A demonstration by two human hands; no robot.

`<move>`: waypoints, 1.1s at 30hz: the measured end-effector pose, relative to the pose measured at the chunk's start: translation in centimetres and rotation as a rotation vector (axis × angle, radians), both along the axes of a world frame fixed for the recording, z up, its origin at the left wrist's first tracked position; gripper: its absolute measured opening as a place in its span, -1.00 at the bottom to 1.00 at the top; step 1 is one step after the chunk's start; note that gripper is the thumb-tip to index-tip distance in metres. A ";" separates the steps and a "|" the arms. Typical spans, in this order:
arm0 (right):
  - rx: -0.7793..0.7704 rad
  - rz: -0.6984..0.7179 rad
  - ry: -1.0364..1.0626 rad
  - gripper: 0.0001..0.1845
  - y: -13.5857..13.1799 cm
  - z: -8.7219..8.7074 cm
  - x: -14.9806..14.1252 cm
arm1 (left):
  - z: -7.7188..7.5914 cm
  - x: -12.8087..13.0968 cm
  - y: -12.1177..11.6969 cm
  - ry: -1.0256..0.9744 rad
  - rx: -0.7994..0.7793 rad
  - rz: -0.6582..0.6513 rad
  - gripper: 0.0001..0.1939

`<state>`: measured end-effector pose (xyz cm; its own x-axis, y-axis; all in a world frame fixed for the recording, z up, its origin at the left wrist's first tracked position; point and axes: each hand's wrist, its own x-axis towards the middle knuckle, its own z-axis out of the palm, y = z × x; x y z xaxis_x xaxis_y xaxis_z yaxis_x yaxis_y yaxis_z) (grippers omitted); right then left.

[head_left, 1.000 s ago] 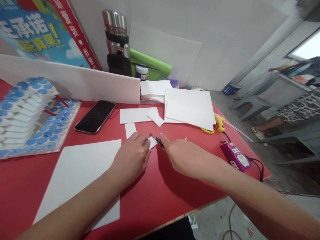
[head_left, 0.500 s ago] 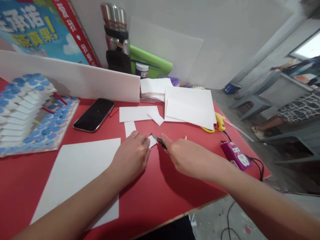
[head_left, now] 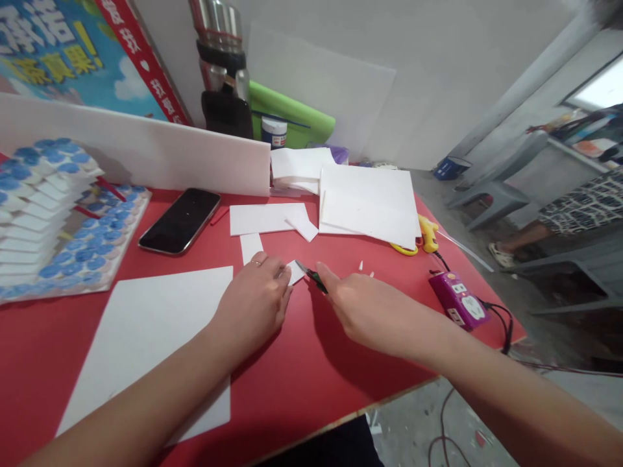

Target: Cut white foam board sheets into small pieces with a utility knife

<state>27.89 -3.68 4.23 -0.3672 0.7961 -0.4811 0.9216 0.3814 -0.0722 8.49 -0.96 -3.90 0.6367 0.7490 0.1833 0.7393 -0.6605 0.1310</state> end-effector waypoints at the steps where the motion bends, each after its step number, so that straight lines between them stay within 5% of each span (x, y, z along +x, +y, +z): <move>1: -0.001 -0.001 -0.001 -0.11 -0.1 0.1 0.0 | 0.0 0.0 0.0 0.002 0.000 -0.001 -0.70; 33: -0.089 -0.186 -0.015 -0.11 -4.6 -1.7 2.1 | -0.5 -0.3 -0.2 -0.074 0.038 -0.013 -0.76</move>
<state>30.01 -8.33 2.54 -0.2099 0.8038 -0.5567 0.9768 0.1974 -0.0833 8.16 -1.11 -4.42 0.6301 0.7321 0.2588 0.7196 -0.6758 0.1595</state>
